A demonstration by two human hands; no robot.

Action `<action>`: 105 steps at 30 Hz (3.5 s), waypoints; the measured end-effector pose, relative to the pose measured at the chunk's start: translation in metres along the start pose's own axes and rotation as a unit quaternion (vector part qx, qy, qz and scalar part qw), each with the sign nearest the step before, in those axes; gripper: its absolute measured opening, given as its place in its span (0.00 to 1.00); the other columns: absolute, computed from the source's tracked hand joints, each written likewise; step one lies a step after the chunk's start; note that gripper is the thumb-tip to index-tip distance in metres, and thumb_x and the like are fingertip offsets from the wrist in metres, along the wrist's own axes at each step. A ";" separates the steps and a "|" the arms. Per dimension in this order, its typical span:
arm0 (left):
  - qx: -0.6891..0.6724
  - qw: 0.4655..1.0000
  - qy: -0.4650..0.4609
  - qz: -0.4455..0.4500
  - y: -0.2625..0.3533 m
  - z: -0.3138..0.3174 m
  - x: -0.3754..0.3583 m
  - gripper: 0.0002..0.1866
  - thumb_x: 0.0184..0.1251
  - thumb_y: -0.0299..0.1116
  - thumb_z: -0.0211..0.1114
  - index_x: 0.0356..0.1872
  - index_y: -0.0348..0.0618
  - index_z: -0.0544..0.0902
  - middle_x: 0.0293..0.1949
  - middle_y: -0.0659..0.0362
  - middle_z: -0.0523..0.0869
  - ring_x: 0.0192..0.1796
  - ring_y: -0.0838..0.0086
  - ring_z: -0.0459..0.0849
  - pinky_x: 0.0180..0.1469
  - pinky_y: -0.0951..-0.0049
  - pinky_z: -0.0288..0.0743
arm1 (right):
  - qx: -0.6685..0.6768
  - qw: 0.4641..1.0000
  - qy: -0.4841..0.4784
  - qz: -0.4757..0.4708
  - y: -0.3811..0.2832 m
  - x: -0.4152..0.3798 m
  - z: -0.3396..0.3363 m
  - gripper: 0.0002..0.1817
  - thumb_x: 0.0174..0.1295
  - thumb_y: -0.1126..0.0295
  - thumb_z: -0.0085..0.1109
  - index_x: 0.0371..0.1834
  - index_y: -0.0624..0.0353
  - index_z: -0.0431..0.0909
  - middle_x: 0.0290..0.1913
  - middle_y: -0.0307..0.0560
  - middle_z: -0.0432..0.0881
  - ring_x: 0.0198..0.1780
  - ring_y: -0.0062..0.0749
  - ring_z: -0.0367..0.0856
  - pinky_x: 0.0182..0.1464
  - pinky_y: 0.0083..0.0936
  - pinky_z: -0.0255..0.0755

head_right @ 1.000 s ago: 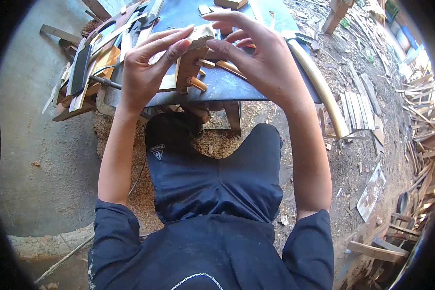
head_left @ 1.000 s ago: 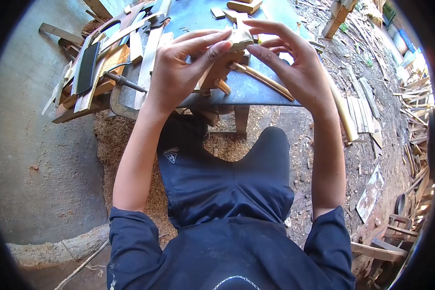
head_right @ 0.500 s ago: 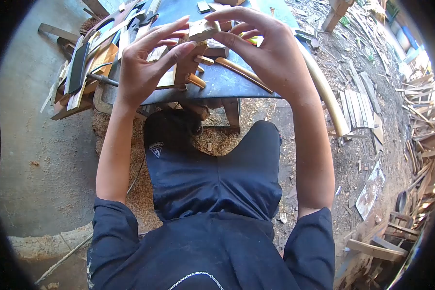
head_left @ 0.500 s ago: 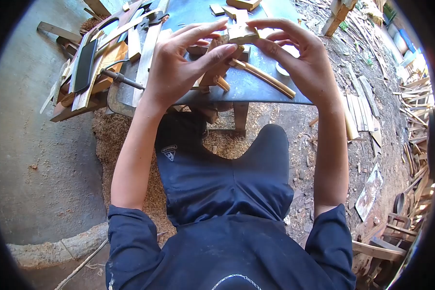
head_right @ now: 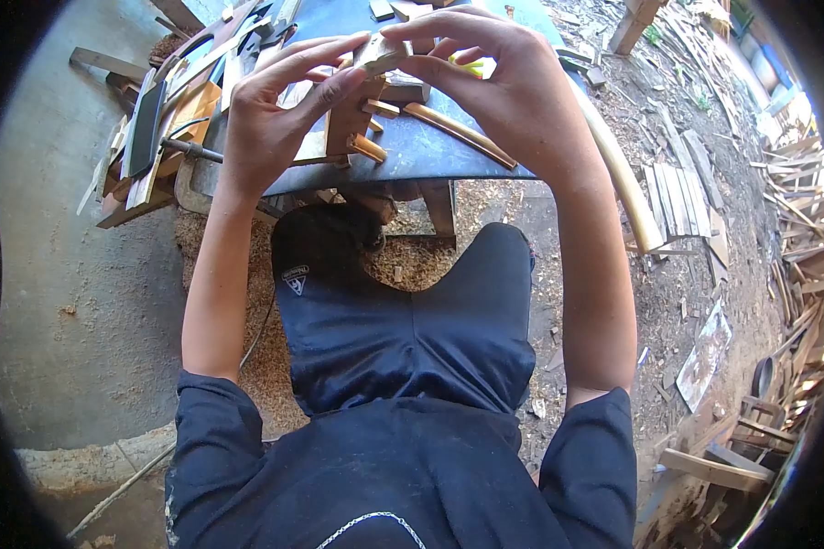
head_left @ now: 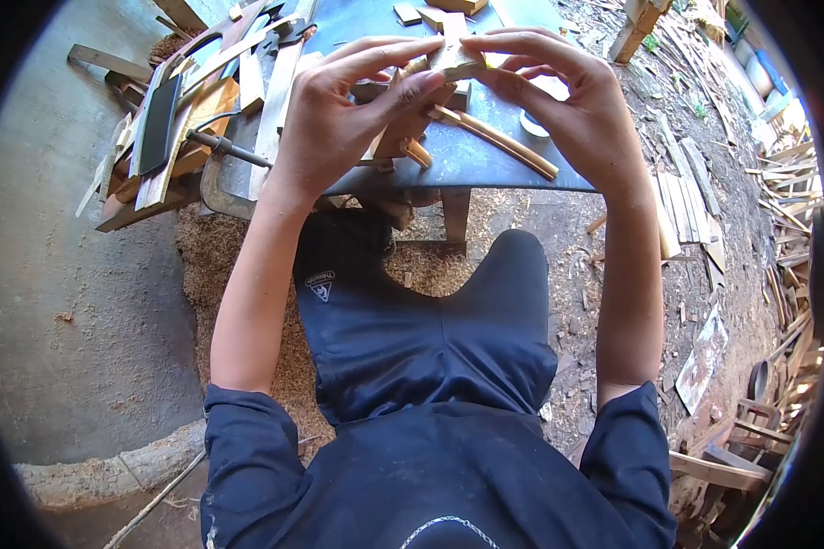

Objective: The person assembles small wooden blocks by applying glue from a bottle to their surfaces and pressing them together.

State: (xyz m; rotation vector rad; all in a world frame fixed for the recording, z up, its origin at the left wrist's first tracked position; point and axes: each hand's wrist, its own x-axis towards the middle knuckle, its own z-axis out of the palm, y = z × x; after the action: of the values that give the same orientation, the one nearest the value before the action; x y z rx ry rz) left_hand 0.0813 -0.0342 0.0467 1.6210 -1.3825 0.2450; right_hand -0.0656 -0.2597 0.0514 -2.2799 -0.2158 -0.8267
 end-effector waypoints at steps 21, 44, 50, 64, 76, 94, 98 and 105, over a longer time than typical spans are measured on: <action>0.044 0.999 0.010 0.006 -0.003 0.002 -0.002 0.17 0.77 0.39 0.76 0.63 0.50 0.93 0.60 0.57 0.95 0.57 0.73 0.93 0.57 0.69 0.87 | 0.011 1.000 0.011 0.012 0.004 -0.010 0.004 0.21 0.74 0.60 0.74 0.69 0.42 0.89 0.63 0.39 0.92 0.54 0.24 0.91 0.59 0.29 0.84; -0.140 0.980 0.137 -0.041 0.032 0.002 -0.016 0.16 0.79 0.30 0.75 0.61 0.36 0.92 0.56 0.57 0.90 0.56 0.76 0.92 0.62 0.75 0.86 | -0.219 0.946 0.161 0.175 0.033 -0.048 -0.002 0.55 0.56 0.44 0.86 0.79 0.67 0.70 0.60 0.63 0.88 0.63 0.50 0.89 0.66 0.44 0.81; -0.137 0.981 0.136 -0.038 0.033 -0.004 -0.011 0.16 0.78 0.29 0.76 0.61 0.35 0.91 0.57 0.56 0.90 0.56 0.76 0.92 0.62 0.75 0.86 | -0.132 0.966 0.122 0.186 0.046 -0.029 -0.005 0.35 0.60 0.50 0.82 0.61 0.67 0.86 0.55 0.59 0.93 0.58 0.48 0.93 0.62 0.42 0.85; -0.128 0.979 0.146 -0.069 0.011 -0.011 -0.013 0.17 0.77 0.27 0.76 0.62 0.33 0.91 0.57 0.54 0.90 0.55 0.75 0.91 0.62 0.74 0.86 | -0.119 0.969 0.063 0.206 0.158 0.124 0.017 0.40 0.56 0.57 0.81 0.68 0.68 0.79 0.53 0.65 0.91 0.56 0.55 0.91 0.62 0.42 0.83; -0.090 0.980 0.156 -0.081 -0.005 -0.016 -0.024 0.17 0.83 0.34 0.69 0.65 0.38 0.90 0.63 0.52 0.92 0.65 0.73 0.88 0.71 0.71 0.78 | -0.239 0.970 0.036 0.000 0.103 0.116 0.037 0.15 0.67 0.64 0.75 0.50 0.60 0.87 0.59 0.62 0.83 0.61 0.55 0.84 0.65 0.48 0.78; -0.015 0.975 0.220 -0.015 0.030 -0.024 -0.075 0.13 0.75 0.23 0.72 0.56 0.33 0.91 0.53 0.46 0.94 0.57 0.61 0.92 0.63 0.63 0.85 | -0.355 0.932 -0.065 0.013 0.125 0.142 0.096 0.23 0.53 0.49 0.76 0.42 0.58 0.95 0.63 0.63 0.87 0.72 0.60 0.75 0.72 0.61 0.68; -0.062 0.975 0.206 -0.048 0.055 0.003 -0.097 0.12 0.70 0.21 0.77 0.53 0.35 0.92 0.49 0.47 0.94 0.51 0.60 0.95 0.55 0.64 0.89 | -0.015 0.959 -0.103 0.263 0.058 0.131 0.026 0.17 0.71 0.61 0.69 0.47 0.67 0.90 0.36 0.51 0.92 0.41 0.31 0.91 0.45 0.30 0.85; -0.103 0.988 0.094 -0.073 0.054 0.086 -0.090 0.10 0.72 0.18 0.74 0.51 0.35 0.91 0.49 0.49 0.95 0.51 0.64 0.95 0.55 0.68 0.88 | -0.103 0.971 0.153 0.154 0.040 0.003 -0.003 0.09 0.74 0.72 0.68 0.46 0.65 0.76 0.40 0.51 0.91 0.45 0.31 0.92 0.48 0.30 0.86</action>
State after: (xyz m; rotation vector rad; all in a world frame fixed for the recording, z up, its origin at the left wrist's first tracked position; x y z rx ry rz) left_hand -0.0303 -0.0341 -0.0306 1.4797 -1.1031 0.1585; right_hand -0.0497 -0.2920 0.0330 -2.2561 0.3713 -1.0545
